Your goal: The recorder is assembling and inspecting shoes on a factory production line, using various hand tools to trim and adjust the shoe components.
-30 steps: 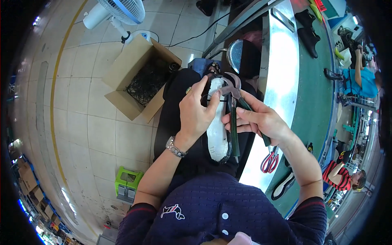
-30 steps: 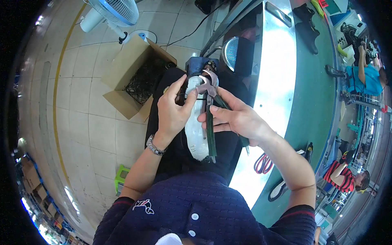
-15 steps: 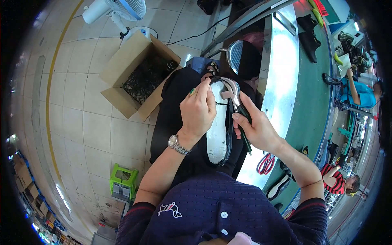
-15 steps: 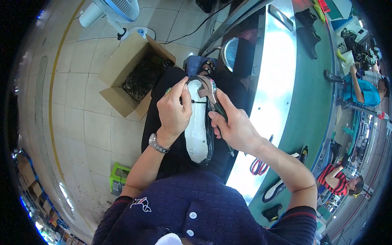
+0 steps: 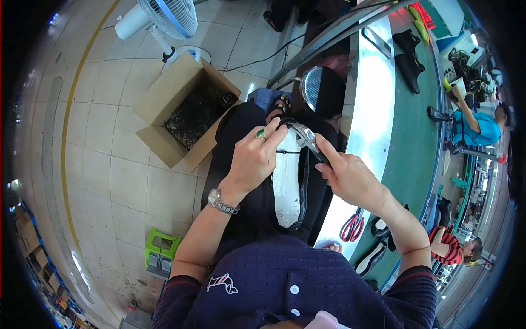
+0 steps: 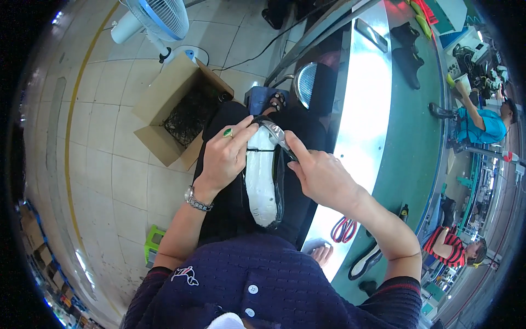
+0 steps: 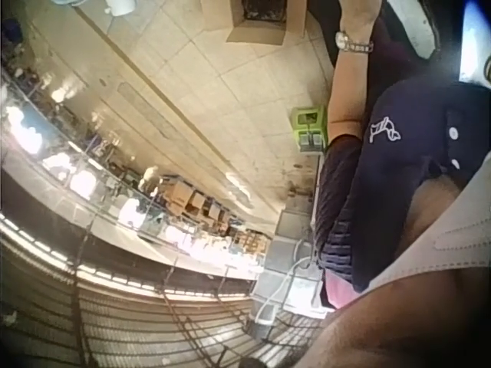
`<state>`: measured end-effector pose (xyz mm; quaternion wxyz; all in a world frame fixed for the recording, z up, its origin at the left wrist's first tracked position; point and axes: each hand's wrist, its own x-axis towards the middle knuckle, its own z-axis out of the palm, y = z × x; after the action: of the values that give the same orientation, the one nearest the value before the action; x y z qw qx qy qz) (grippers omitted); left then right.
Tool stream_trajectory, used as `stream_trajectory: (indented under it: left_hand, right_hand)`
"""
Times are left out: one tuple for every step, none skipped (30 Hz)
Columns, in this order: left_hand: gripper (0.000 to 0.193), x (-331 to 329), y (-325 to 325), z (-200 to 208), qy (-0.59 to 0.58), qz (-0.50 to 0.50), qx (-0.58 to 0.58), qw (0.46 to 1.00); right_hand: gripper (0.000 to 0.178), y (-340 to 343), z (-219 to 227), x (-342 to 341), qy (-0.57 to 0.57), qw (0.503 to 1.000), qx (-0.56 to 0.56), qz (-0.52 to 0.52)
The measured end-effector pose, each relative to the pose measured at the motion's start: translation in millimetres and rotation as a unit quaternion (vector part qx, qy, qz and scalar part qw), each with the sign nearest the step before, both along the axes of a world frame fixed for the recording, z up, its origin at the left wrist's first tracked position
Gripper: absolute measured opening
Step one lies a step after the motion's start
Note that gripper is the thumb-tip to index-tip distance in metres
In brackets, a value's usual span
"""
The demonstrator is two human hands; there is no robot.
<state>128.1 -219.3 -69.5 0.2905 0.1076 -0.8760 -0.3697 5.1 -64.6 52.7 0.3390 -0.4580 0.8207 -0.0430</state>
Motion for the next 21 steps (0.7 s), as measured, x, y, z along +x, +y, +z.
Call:
stream_trajectory:
  left_hand:
    - [0.028, 0.1, -0.6, 0.3, 0.005, 0.003, 0.0, 1.0]
    - [0.029, 0.2, -1.2, -0.1, -0.006, -0.001, -0.003, 1.0]
    - [0.029, -0.1, -2.2, -0.8, -0.017, -0.005, -0.005, 1.0]
    - [0.029, 0.3, -2.5, -1.7, -0.014, -0.001, -0.004, 1.0]
    - [0.029, 0.4, -2.9, -2.8, -0.006, -0.006, -0.004, 1.0]
    - [0.03, 0.3, -2.9, -3.7, 0.002, -0.011, -0.004, 1.0]
    - [0.03, 0.4, -3.2, -4.7, 0.002, -0.009, -0.004, 1.0]
    - [0.03, 0.4, -3.3, -5.5, -0.002, -0.012, -0.001, 1.0]
    - [0.03, 0.6, -3.5, -6.3, -0.007, -0.015, 0.002, 1.0]
    - [0.03, 0.4, -3.8, -6.7, -0.006, -0.014, 0.002, 1.0]
    - [0.03, 0.6, -4.7, -7.2, -0.005, -0.017, 0.002, 1.0]
    - [0.029, 0.7, -4.9, -7.6, -0.004, -0.019, 0.001, 1.0]
    - [0.029, 0.1, -5.2, -7.6, -0.004, -0.019, 0.001, 1.0]
    - [0.029, -0.3, -5.4, -7.7, 0.002, -0.022, 0.001, 1.0]
    - [0.029, -0.5, -5.3, -7.7, 0.008, -0.025, 0.002, 1.0]
    - [0.029, -0.6, -5.1, -8.2, 0.009, -0.025, 0.001, 1.0]
    - [0.028, -0.9, -5.0, -8.7, 0.011, -0.025, 0.003, 1.0]
    - [0.028, -1.1, -5.0, -8.9, 0.013, -0.024, 0.005, 1.0]
    - [0.028, -0.9, -5.0, -8.9, 0.015, -0.023, 0.005, 1.0]
    - [0.028, -0.4, -5.3, -8.8, 0.017, -0.023, 0.006, 1.0]
    - [0.028, -0.5, -5.2, -8.7, 0.019, -0.024, 0.007, 1.0]
  right_hand:
    - [0.055, -1.9, 0.1, -7.3, -0.103, 0.993, 0.031, -0.056]
    - [0.055, -2.1, 1.8, -11.2, -0.098, 0.993, 0.031, -0.053]
    - [0.059, -2.2, 3.6, -14.5, -0.233, 0.964, 0.017, -0.129]
    - [0.064, -1.1, 4.7, -16.8, -0.363, 0.909, 0.003, -0.202]
    - [0.066, 1.0, 3.7, -18.8, -0.406, 0.881, 0.031, -0.242]
    - [0.066, 0.6, 5.6, -18.8, -0.404, 0.882, 0.032, -0.239]
    - [0.065, 0.1, 6.6, -17.9, -0.402, 0.878, 0.035, -0.257]
    - [0.065, -0.1, 7.3, -16.7, -0.401, 0.873, 0.039, -0.275]
    - [0.065, -0.1, 5.3, -15.0, -0.401, 0.874, 0.039, -0.273]
    - [0.063, 1.3, 1.7, -12.6, -0.364, 0.898, 0.028, -0.246]
    - [0.062, 2.7, -2.2, -9.7, -0.327, 0.919, 0.017, -0.219]
    - [0.062, 3.5, -5.4, -5.3, -0.326, 0.92, 0.018, -0.218]
    - [0.058, 3.9, -8.8, 0.6, -0.23, 0.956, 0.011, -0.184]
    - [0.055, 6.6, -13.0, 5.2, -0.132, 0.98, 0.003, -0.147]
    - [0.053, 13.3, -21.0, 8.0, -0.107, 0.984, -0.048, -0.135]
    - [0.053, 17.0, -26.9, 8.7, -0.107, 0.984, -0.049, -0.135]
    - [0.054, 19.6, -31.5, 8.9, -0.084, 0.987, -0.065, -0.119]
    - [0.056, 21.5, -34.9, 9.4, -0.06, 0.99, -0.08, -0.102]
    - [0.056, 23.0, -37.5, 9.9, -0.059, 0.99, -0.08, -0.101]
    - [0.056, 23.9, -39.3, 10.6, -0.047, 0.99, -0.089, -0.095]
    - [0.056, 24.7, -40.2, 10.8, -0.035, 0.991, -0.099, -0.089]
